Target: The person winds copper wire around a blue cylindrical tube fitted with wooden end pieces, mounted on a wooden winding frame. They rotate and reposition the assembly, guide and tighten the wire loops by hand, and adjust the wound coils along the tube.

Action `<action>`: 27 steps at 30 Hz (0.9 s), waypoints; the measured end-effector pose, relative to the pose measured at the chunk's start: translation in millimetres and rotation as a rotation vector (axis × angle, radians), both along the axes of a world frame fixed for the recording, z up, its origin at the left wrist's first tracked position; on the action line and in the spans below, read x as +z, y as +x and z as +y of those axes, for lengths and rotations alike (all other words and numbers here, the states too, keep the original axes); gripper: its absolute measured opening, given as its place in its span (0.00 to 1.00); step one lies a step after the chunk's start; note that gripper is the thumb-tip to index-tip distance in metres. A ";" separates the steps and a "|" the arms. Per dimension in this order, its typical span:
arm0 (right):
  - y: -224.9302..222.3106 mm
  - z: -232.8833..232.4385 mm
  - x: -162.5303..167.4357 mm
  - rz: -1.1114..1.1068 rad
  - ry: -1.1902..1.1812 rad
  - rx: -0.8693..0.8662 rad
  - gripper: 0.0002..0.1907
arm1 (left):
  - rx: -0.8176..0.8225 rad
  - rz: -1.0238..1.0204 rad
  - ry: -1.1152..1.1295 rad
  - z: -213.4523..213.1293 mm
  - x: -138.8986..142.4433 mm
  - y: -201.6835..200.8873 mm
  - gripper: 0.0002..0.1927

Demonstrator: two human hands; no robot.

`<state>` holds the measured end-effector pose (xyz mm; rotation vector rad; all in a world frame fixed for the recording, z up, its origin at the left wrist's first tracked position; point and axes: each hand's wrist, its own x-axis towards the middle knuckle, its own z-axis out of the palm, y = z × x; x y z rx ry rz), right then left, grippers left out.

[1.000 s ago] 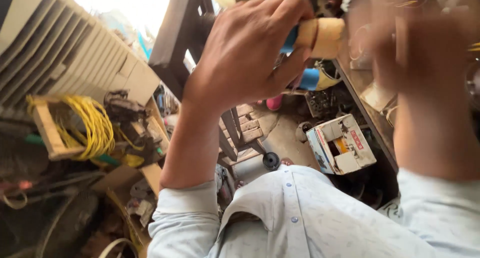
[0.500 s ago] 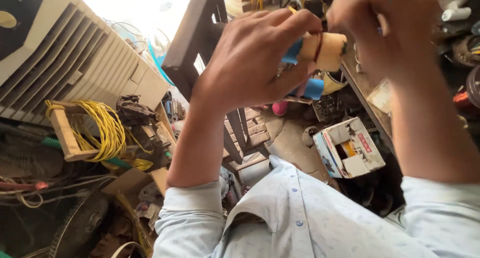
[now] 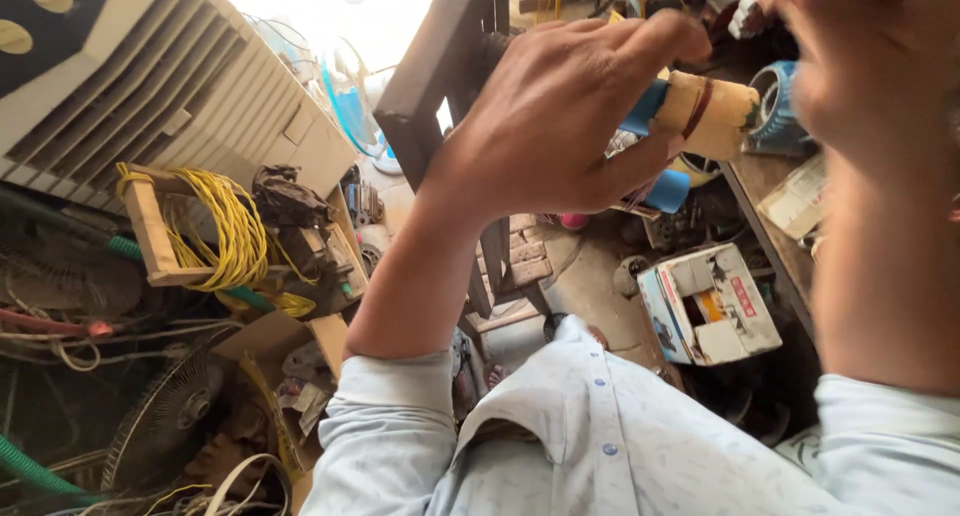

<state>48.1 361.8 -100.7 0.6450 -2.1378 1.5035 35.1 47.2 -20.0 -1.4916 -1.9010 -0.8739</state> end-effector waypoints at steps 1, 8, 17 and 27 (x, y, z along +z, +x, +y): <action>-27.7 -12.1 -15.8 -0.059 -0.028 -0.064 0.04 | -0.016 0.004 0.005 -1.8 0.9 0.9 0.17; 116.4 -127.9 -71.4 -0.335 0.522 -0.041 0.11 | 0.092 -0.006 -0.044 -6.5 9.4 -10.6 0.17; -19.1 -69.5 -63.2 -0.167 -0.113 -0.198 0.12 | 0.057 -0.026 -0.100 2.8 -0.2 -6.0 0.17; 59.9 11.8 1.8 0.076 0.081 -0.041 0.16 | 0.016 -0.020 -0.049 12.6 10.3 -2.5 0.17</action>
